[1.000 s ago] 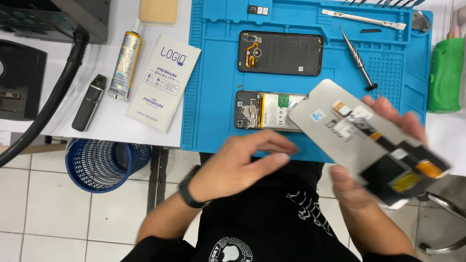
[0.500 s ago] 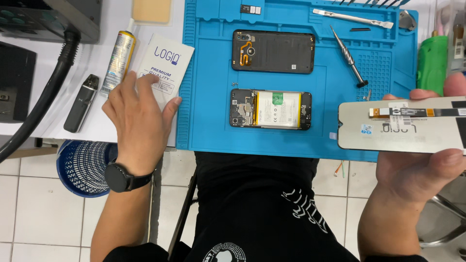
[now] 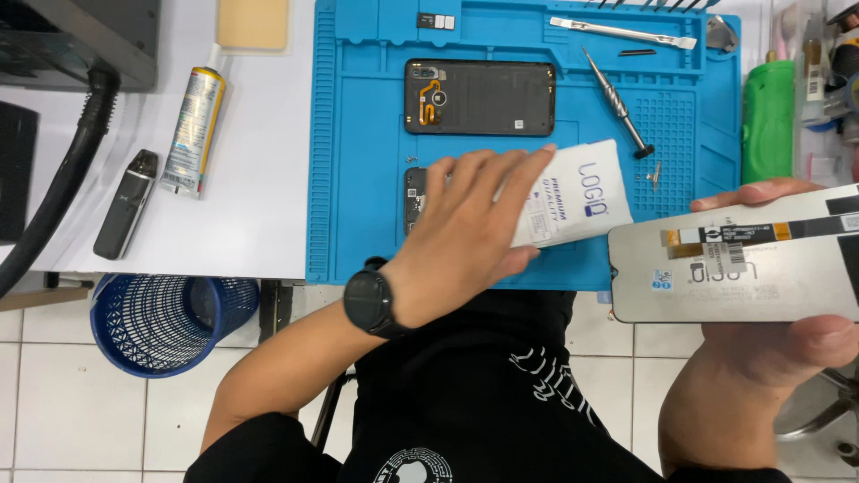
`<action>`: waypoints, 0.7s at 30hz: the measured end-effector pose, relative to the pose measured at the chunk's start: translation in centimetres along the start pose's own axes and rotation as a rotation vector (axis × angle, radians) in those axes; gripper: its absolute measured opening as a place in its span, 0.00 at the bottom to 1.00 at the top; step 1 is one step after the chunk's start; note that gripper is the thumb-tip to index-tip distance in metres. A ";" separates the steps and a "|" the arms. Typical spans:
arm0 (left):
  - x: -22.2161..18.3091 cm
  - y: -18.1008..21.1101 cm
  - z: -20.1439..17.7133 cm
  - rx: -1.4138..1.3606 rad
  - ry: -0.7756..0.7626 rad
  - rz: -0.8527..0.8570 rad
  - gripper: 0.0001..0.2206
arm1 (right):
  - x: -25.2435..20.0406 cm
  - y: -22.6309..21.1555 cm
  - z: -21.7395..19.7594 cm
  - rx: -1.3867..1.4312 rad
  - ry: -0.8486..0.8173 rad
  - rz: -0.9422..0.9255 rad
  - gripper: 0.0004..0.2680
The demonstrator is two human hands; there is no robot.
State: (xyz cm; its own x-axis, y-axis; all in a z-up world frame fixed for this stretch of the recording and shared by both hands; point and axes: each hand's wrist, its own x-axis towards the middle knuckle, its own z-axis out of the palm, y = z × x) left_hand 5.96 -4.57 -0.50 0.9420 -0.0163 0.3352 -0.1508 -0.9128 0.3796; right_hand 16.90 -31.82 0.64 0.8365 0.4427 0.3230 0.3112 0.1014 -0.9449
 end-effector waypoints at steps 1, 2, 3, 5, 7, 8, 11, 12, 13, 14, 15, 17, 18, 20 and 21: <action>0.6 0.4 0.7 -0.003 -0.001 0.003 0.48 | -0.1 0.1 -0.6 -0.003 0.004 0.001 0.34; 1.2 0.7 1.4 0.011 0.029 0.045 0.48 | -0.1 0.3 -1.3 0.013 0.006 0.023 0.38; 1.9 1.0 2.2 0.024 0.059 0.088 0.49 | -0.2 0.5 -1.9 0.028 0.009 0.046 0.44; 2.3 1.1 3.1 0.003 0.032 0.095 0.48 | 0.9 -0.2 -2.1 -0.003 -0.069 0.021 0.44; 2.5 1.0 3.2 -0.016 0.007 0.101 0.47 | 2.0 -1.2 -1.3 -0.034 -0.150 -0.006 0.45; 2.5 0.9 2.8 -0.098 -0.063 0.078 0.51 | 2.6 -2.0 -0.4 -0.103 -0.208 -0.049 0.44; 2.4 0.4 -0.6 -0.364 -0.181 0.025 0.47 | 4.0 -3.5 1.2 -0.163 -0.318 -0.067 0.43; 2.3 0.2 -2.1 -0.547 -0.227 -0.003 0.40 | 4.4 -3.9 1.7 -0.152 -0.370 -0.045 0.43; 2.4 0.6 -2.8 -0.548 -0.225 -0.008 0.40 | 4.8 -4.2 2.3 -0.151 -0.375 -0.044 0.43; 2.5 1.0 -3.5 -0.678 -0.202 -0.019 0.35 | 5.2 -4.5 2.9 -0.192 -0.418 -0.054 0.43; 2.5 1.4 -4.3 -0.808 -0.174 -0.032 0.31 | 5.6 -4.9 3.5 -0.232 -0.465 -0.063 0.43; 2.3 1.7 -3.9 -0.895 -0.137 -0.080 0.31 | 6.1 -5.4 4.7 -0.257 -0.522 -0.084 0.43; 2.2 1.9 -3.7 -0.982 -0.104 -0.119 0.32 | 6.4 -5.7 5.2 -0.283 -0.569 -0.106 0.43; 2.0 1.5 -3.2 -0.983 -0.053 -0.126 0.28 | 6.8 -5.8 5.7 -0.322 -0.586 -0.129 0.44; 2.0 1.3 -2.9 -0.982 -0.008 -0.135 0.24 | 6.9 -5.8 6.0 -0.357 -0.598 -0.149 0.44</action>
State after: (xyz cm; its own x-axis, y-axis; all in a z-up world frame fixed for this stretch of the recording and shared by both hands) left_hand 6.76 -4.62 3.14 0.9710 0.0567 0.2324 -0.2205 -0.1640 0.9615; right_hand 18.18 -24.04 8.07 0.4141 0.8702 0.2667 0.6175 -0.0533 -0.7848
